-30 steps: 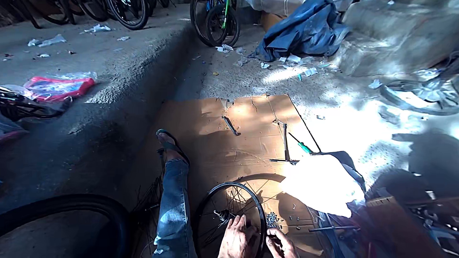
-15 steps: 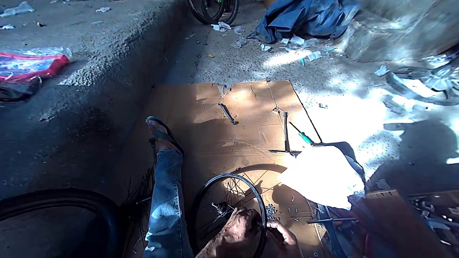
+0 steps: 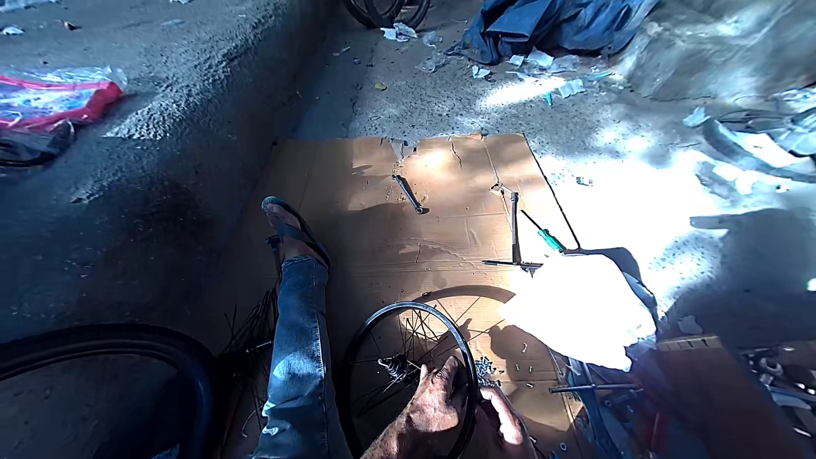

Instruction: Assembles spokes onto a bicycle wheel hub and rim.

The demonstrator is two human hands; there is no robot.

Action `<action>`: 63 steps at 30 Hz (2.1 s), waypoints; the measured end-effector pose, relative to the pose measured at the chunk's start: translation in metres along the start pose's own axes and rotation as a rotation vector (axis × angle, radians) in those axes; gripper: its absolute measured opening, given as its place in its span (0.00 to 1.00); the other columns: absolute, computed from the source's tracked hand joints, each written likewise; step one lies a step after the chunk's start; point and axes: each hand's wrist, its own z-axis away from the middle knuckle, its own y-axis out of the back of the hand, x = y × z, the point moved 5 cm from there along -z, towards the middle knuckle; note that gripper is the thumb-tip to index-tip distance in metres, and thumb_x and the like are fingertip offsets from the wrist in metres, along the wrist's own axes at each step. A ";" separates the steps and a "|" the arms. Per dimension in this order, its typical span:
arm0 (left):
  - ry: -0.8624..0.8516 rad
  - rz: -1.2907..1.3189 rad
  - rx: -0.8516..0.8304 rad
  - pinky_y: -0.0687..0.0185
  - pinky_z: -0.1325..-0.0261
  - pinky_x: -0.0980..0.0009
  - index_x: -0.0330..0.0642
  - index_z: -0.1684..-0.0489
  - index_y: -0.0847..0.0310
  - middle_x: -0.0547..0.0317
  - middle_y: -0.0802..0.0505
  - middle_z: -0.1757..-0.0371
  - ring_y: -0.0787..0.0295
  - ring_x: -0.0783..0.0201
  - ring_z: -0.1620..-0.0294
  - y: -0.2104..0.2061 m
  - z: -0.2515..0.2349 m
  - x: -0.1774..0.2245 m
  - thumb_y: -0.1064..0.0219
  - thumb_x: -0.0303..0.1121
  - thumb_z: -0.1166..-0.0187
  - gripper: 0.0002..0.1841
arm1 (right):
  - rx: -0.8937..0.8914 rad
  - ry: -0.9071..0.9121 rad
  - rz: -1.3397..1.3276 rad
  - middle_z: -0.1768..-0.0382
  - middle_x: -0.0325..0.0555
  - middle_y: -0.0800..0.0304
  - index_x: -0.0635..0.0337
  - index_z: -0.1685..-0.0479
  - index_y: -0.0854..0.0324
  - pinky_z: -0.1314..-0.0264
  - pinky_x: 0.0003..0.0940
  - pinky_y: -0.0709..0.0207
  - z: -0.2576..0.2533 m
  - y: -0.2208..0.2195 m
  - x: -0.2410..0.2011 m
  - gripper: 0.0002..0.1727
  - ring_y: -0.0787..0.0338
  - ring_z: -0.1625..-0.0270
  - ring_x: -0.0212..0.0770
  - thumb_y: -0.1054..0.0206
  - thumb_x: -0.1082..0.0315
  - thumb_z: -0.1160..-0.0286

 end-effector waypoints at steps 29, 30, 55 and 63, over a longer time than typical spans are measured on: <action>0.046 0.032 -0.026 0.29 0.28 0.42 0.41 0.47 0.18 0.54 0.08 0.57 0.11 0.57 0.51 0.004 0.003 0.000 0.33 0.36 0.27 0.14 | -0.082 0.028 0.150 0.48 0.51 0.09 0.65 0.48 0.14 0.39 0.31 0.13 -0.003 0.005 -0.005 0.11 0.09 0.45 0.35 0.32 0.68 0.21; 0.050 0.020 -0.033 0.28 0.29 0.42 0.41 0.47 0.18 0.53 0.08 0.56 0.11 0.57 0.51 0.003 0.003 -0.001 0.32 0.37 0.27 0.15 | -0.086 0.009 0.107 0.46 0.51 0.10 0.66 0.45 0.15 0.40 0.30 0.11 -0.002 0.004 -0.004 0.13 0.08 0.45 0.35 0.30 0.69 0.22; 0.140 -0.281 0.364 0.33 0.20 0.45 0.45 0.43 0.12 0.55 0.08 0.39 0.16 0.53 0.30 0.010 0.033 0.011 0.35 0.44 0.25 0.19 | -0.099 0.032 0.147 0.43 0.53 0.10 0.67 0.46 0.12 0.36 0.29 0.14 -0.007 0.008 -0.005 0.12 0.09 0.41 0.35 0.31 0.72 0.24; 0.810 -0.481 0.150 0.29 0.20 0.47 0.44 0.19 0.24 0.48 0.17 0.22 0.22 0.48 0.20 0.050 0.097 -0.043 0.38 0.45 0.16 0.27 | -0.032 0.063 0.145 0.47 0.52 0.10 0.63 0.54 0.09 0.43 0.26 0.12 -0.007 0.004 0.002 0.08 0.09 0.46 0.33 0.31 0.69 0.23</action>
